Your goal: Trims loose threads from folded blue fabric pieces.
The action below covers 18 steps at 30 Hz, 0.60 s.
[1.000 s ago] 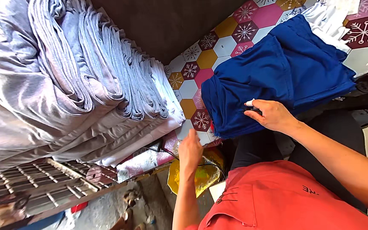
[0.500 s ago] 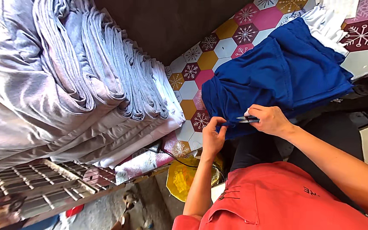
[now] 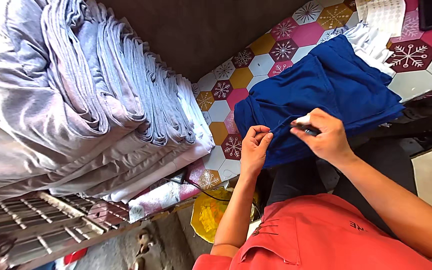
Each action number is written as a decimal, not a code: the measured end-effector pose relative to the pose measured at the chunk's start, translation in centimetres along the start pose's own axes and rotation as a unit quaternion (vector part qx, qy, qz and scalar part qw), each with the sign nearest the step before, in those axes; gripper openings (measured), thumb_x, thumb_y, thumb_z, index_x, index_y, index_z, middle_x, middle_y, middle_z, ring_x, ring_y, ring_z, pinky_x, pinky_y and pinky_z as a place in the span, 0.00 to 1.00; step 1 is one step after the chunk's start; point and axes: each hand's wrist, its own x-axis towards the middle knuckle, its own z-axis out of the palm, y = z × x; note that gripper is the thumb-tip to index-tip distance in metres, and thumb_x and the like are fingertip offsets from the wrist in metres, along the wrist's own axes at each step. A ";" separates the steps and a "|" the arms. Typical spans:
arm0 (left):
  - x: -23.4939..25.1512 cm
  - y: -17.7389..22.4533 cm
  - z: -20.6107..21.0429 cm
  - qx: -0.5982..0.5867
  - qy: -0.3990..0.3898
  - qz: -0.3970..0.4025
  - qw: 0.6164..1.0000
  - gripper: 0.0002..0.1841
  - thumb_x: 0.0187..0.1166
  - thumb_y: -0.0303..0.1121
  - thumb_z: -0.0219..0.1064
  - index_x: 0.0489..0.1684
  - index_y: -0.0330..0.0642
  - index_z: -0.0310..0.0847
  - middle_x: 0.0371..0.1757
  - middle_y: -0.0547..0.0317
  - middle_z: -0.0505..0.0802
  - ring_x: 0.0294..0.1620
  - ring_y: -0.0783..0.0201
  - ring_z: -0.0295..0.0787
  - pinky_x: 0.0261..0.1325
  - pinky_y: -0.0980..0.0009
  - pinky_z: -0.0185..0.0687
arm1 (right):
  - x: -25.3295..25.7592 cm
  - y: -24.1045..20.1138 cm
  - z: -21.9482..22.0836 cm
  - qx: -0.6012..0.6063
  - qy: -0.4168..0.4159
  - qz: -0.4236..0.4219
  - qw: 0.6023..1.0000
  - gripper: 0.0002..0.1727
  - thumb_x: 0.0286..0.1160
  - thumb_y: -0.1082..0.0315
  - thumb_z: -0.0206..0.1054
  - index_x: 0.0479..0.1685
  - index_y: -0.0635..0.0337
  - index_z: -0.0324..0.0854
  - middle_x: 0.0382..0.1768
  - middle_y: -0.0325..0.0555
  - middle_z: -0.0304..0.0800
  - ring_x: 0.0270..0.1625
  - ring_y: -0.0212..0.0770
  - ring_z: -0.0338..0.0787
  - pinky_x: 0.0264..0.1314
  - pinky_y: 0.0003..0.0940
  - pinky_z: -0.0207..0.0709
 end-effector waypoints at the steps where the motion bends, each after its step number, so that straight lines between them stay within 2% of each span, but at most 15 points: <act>1: -0.2 0.1 0.1 0.008 -0.003 0.003 1.000 0.09 0.83 0.24 0.65 0.56 0.42 0.79 0.35 0.64 0.93 0.35 0.76 0.88 0.42 0.76 0.84 | -0.2 -0.3 0.6 0.003 -0.013 -0.030 0.999 0.10 0.66 0.70 0.77 0.42 0.67 0.91 0.39 0.50 0.89 0.43 0.36 0.89 0.49 0.28 0.85; 3: -0.4 0.2 0.5 0.014 -0.002 0.010 1.000 0.10 0.81 0.22 0.66 0.55 0.42 0.79 0.34 0.65 0.94 0.34 0.77 0.89 0.43 0.76 0.85 | -0.3 -0.3 1.6 -0.029 -0.021 -0.093 0.995 0.07 0.65 0.72 0.75 0.37 0.67 0.92 0.35 0.50 0.89 0.36 0.40 0.89 0.37 0.32 0.83; 5: -0.4 -0.1 0.7 0.012 0.007 0.013 1.000 0.13 0.78 0.20 0.67 0.56 0.42 0.77 0.34 0.65 0.94 0.33 0.76 0.90 0.42 0.76 0.86 | -0.4 -0.2 2.3 -0.076 -0.017 -0.142 0.987 0.05 0.65 0.73 0.72 0.32 0.68 0.88 0.31 0.53 0.87 0.27 0.44 0.87 0.22 0.35 0.77; 6: -0.4 -0.3 0.6 0.007 0.012 0.011 1.000 0.14 0.77 0.19 0.67 0.57 0.42 0.76 0.33 0.64 0.95 0.33 0.76 0.90 0.41 0.76 0.86 | -0.6 -0.3 2.4 -0.083 -0.022 -0.144 0.986 0.06 0.66 0.72 0.71 0.30 0.68 0.86 0.30 0.54 0.85 0.25 0.45 0.86 0.19 0.36 0.74; 7: -0.4 -0.5 0.6 0.003 0.019 0.007 1.000 0.14 0.77 0.20 0.67 0.58 0.42 0.76 0.33 0.64 0.94 0.32 0.76 0.90 0.41 0.76 0.86 | -1.0 -0.4 2.4 -0.068 -0.038 -0.128 0.989 0.07 0.66 0.72 0.70 0.29 0.68 0.85 0.30 0.53 0.83 0.25 0.43 0.84 0.19 0.34 0.74; 10: -0.4 -0.7 0.6 -0.017 0.047 -0.016 0.999 0.17 0.79 0.21 0.68 0.63 0.42 0.71 0.34 0.62 0.94 0.32 0.75 0.89 0.40 0.76 0.85 | -2.1 -0.9 2.1 0.045 -0.090 -0.030 0.995 0.07 0.67 0.69 0.68 0.27 0.65 0.83 0.29 0.43 0.80 0.32 0.29 0.79 0.32 0.19 0.73; 14: -0.7 -0.6 0.8 -0.028 0.059 -0.028 0.998 0.22 0.78 0.20 0.68 0.68 0.42 0.67 0.34 0.62 0.94 0.32 0.76 0.89 0.39 0.78 0.83 | -2.0 -0.4 2.2 0.000 -0.022 -0.045 0.999 0.06 0.66 0.74 0.72 0.37 0.68 0.92 0.33 0.49 0.88 0.35 0.35 0.87 0.38 0.25 0.81; 16: -0.9 -0.6 1.0 -0.022 0.053 -0.018 0.998 0.22 0.77 0.19 0.68 0.67 0.42 0.67 0.35 0.62 0.95 0.34 0.76 0.90 0.41 0.78 0.84 | -1.6 -0.4 2.5 -0.048 -0.024 -0.076 0.996 0.06 0.66 0.74 0.71 0.37 0.67 0.92 0.32 0.50 0.89 0.32 0.39 0.88 0.32 0.30 0.81; 18: -1.0 -0.7 1.0 -0.021 0.053 -0.012 0.998 0.22 0.75 0.16 0.68 0.64 0.42 0.67 0.35 0.63 0.95 0.33 0.75 0.91 0.41 0.77 0.86 | -1.3 -0.4 2.9 -0.105 -0.026 -0.125 0.986 0.06 0.68 0.73 0.70 0.30 0.68 0.88 0.29 0.52 0.86 0.24 0.44 0.86 0.20 0.36 0.75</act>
